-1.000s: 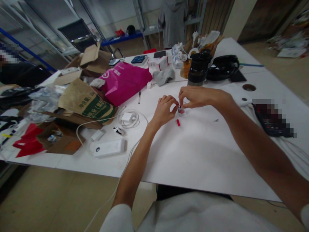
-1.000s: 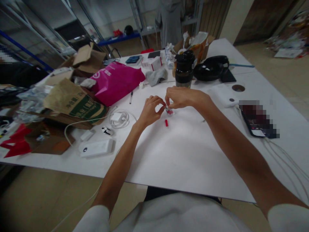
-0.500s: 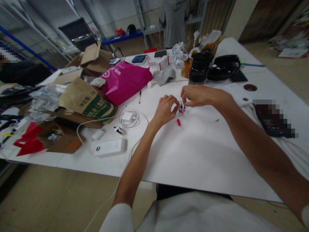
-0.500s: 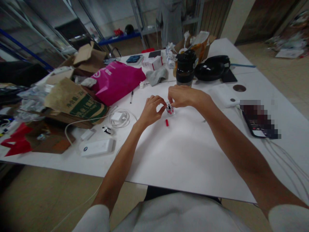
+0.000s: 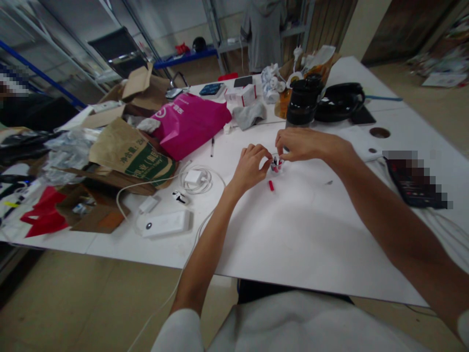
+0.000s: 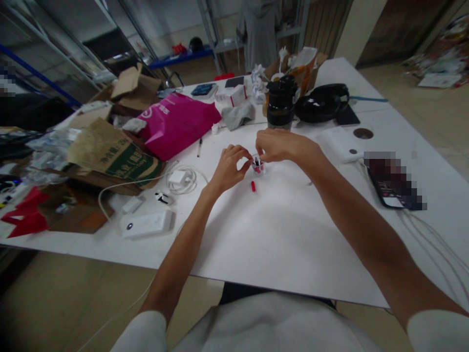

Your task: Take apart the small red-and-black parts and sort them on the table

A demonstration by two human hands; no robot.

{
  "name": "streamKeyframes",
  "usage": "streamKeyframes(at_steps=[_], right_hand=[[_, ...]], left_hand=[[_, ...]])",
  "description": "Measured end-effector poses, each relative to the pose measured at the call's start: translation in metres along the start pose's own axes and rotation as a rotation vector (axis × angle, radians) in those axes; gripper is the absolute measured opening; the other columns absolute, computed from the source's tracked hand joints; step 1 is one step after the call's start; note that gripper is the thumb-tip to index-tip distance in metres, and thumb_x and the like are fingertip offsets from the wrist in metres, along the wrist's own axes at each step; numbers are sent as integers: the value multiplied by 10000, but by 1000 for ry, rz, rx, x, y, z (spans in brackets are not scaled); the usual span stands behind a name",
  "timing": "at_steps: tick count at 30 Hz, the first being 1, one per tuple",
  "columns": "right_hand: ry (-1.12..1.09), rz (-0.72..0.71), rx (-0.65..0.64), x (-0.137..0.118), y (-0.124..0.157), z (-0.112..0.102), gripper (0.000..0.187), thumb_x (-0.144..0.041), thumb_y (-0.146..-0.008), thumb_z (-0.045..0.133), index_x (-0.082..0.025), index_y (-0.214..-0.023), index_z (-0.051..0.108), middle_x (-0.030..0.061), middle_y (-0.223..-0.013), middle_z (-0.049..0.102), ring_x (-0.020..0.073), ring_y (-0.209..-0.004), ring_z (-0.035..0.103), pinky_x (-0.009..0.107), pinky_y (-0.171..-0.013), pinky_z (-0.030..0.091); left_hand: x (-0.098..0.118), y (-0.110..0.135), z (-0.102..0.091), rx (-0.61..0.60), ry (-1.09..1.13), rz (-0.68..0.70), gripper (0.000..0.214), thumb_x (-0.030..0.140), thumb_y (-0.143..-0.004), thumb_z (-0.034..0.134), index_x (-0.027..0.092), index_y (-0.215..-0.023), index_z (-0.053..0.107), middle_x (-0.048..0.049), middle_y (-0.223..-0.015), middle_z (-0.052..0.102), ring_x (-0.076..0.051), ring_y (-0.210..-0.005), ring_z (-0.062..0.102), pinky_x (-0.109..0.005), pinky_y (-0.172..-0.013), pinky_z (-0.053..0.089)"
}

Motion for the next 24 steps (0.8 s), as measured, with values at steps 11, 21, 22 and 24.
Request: streamKeyframes(at_steps=[11,21,22,24], right_hand=[[-10,-34,34,4,-1,1,249,-408,-979,766,-240,-1060,932,154,-1276,877,365,-1153,792,502,-1049,608],[-42,-87,50,-2,3,-4,269,-415,-987,761,-212,-1050,926,162,-1287,856,350,-1157,780,475,-1057,596],[-55,-91,49,-2,2,-4,266,-427,-982,775,-217,-1044,926,157,-1277,858,348,-1149,780,474,-1055,599],[-85,-87,46,-3,1,-3,265,-466,-967,810,-241,-1039,931,136,-1240,866,346,-1141,778,472,-1050,605]], left_hand=[[0,0,-1,4,16,-6,140,203,-1156,666,236,-1188,797,-125,-1301,801,-339,-1259,667,-525,-1127,491],[-1,0,1,7,-2,2,132,196,-1158,673,232,-1196,795,-125,-1299,800,-342,-1272,673,-518,-1124,499],[-2,0,2,10,-2,4,131,193,-1156,676,232,-1198,793,-126,-1301,801,-342,-1274,674,-519,-1126,500],[-2,0,2,12,1,5,131,189,-1150,679,235,-1201,791,-126,-1303,805,-343,-1276,677,-523,-1126,504]])
Point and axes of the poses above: each hand's wrist, its own y-axis away from the middle knuckle, its own z-axis out of the palm, x = y × z, the point moved 1 cm from there along -y, towards the middle knuckle
